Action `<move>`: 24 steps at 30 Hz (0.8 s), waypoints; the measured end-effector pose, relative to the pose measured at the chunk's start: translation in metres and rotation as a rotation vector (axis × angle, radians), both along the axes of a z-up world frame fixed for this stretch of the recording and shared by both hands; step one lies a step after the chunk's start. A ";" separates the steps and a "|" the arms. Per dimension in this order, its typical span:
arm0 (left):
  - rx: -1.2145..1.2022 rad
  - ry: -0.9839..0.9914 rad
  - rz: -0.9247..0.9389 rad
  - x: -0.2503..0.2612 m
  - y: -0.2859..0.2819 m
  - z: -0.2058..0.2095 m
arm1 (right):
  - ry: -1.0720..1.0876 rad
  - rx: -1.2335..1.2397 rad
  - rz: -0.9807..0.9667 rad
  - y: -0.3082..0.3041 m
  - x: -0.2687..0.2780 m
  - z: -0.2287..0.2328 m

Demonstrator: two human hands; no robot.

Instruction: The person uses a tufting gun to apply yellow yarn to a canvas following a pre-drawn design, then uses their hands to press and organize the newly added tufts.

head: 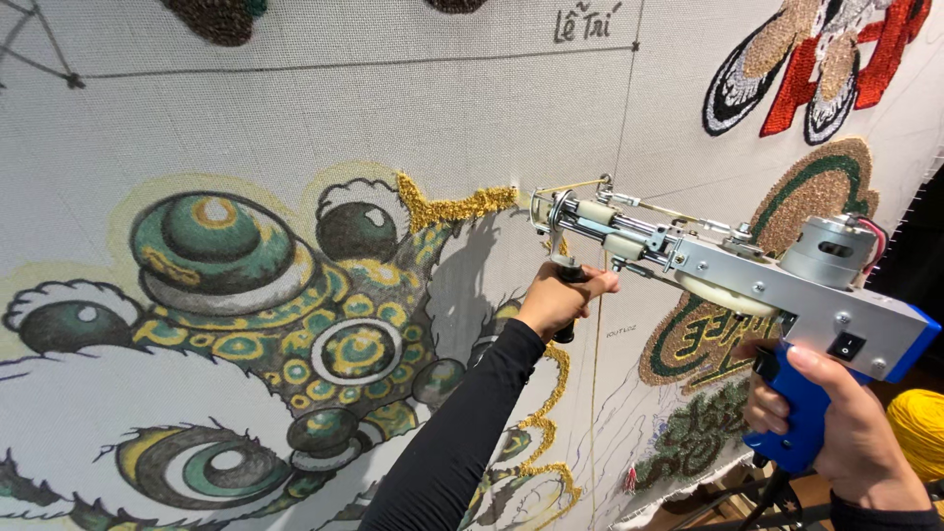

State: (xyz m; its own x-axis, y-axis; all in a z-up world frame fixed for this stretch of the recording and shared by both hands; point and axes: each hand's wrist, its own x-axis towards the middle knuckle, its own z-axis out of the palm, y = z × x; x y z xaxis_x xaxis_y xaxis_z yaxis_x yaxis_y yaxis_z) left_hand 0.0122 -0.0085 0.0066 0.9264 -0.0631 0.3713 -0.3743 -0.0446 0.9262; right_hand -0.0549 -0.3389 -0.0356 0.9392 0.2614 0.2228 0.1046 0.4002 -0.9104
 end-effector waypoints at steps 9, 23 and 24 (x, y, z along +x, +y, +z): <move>-0.060 0.049 0.006 -0.015 0.003 -0.002 | 0.066 -0.121 -0.063 0.027 -0.021 0.026; -0.077 0.063 0.009 0.010 0.017 -0.010 | 0.066 -0.150 -0.081 0.046 -0.020 0.042; -0.080 0.058 0.000 0.016 0.020 -0.013 | 0.052 -0.158 -0.082 0.048 -0.019 0.044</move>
State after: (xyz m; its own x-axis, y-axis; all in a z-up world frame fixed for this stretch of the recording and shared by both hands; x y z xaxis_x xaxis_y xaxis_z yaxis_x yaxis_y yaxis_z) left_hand 0.0284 0.0113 -0.0060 0.9464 -0.0356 0.3210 -0.3201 0.0305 0.9469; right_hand -0.0742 -0.2909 0.0086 0.9679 0.2118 0.1351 0.0815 0.2439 -0.9664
